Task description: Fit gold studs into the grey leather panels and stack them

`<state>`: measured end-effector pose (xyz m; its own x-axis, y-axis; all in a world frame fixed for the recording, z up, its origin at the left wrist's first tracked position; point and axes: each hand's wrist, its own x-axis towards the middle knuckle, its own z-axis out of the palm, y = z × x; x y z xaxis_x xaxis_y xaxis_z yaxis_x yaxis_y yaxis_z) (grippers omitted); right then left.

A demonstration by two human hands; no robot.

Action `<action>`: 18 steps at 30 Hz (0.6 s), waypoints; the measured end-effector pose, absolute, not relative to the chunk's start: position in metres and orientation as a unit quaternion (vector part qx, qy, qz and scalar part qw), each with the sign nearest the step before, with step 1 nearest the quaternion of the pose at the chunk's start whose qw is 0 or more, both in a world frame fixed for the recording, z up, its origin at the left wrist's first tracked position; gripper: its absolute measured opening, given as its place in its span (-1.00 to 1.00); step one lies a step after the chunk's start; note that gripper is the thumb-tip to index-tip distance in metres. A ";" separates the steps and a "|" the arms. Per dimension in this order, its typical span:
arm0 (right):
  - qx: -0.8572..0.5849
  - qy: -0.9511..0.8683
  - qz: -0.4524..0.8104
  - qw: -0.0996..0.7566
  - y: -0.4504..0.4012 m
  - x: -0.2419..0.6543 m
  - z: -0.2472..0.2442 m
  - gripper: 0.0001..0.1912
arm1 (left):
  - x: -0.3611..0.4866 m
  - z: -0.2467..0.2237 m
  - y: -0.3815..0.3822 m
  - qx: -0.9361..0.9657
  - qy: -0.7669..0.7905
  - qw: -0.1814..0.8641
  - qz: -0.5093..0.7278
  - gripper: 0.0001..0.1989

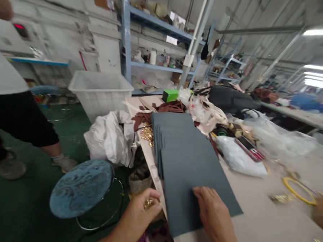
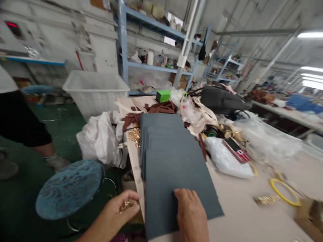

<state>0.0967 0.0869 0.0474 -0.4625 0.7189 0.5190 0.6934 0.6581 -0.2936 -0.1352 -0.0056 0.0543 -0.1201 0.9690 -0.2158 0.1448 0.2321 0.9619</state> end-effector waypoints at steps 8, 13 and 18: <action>-0.477 -0.793 0.370 0.081 0.041 0.111 0.100 -0.82 | -0.125 0.051 -0.020 0.363 0.431 0.691 0.453 -0.65; -0.564 -0.638 0.491 0.183 0.035 0.110 0.087 -0.80 | -0.109 0.062 -0.022 0.269 0.369 0.762 0.460 -0.57; -0.561 -0.575 0.552 0.225 0.042 0.099 0.072 -0.77 | -0.101 0.072 -0.015 0.232 0.382 0.788 0.424 -0.52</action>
<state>0.0987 0.0416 0.0723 -0.2696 0.8932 -0.3599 0.3967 -0.2375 -0.8867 -0.1005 -0.0153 0.0723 0.3493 0.8450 -0.4050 -0.4915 0.5332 0.6886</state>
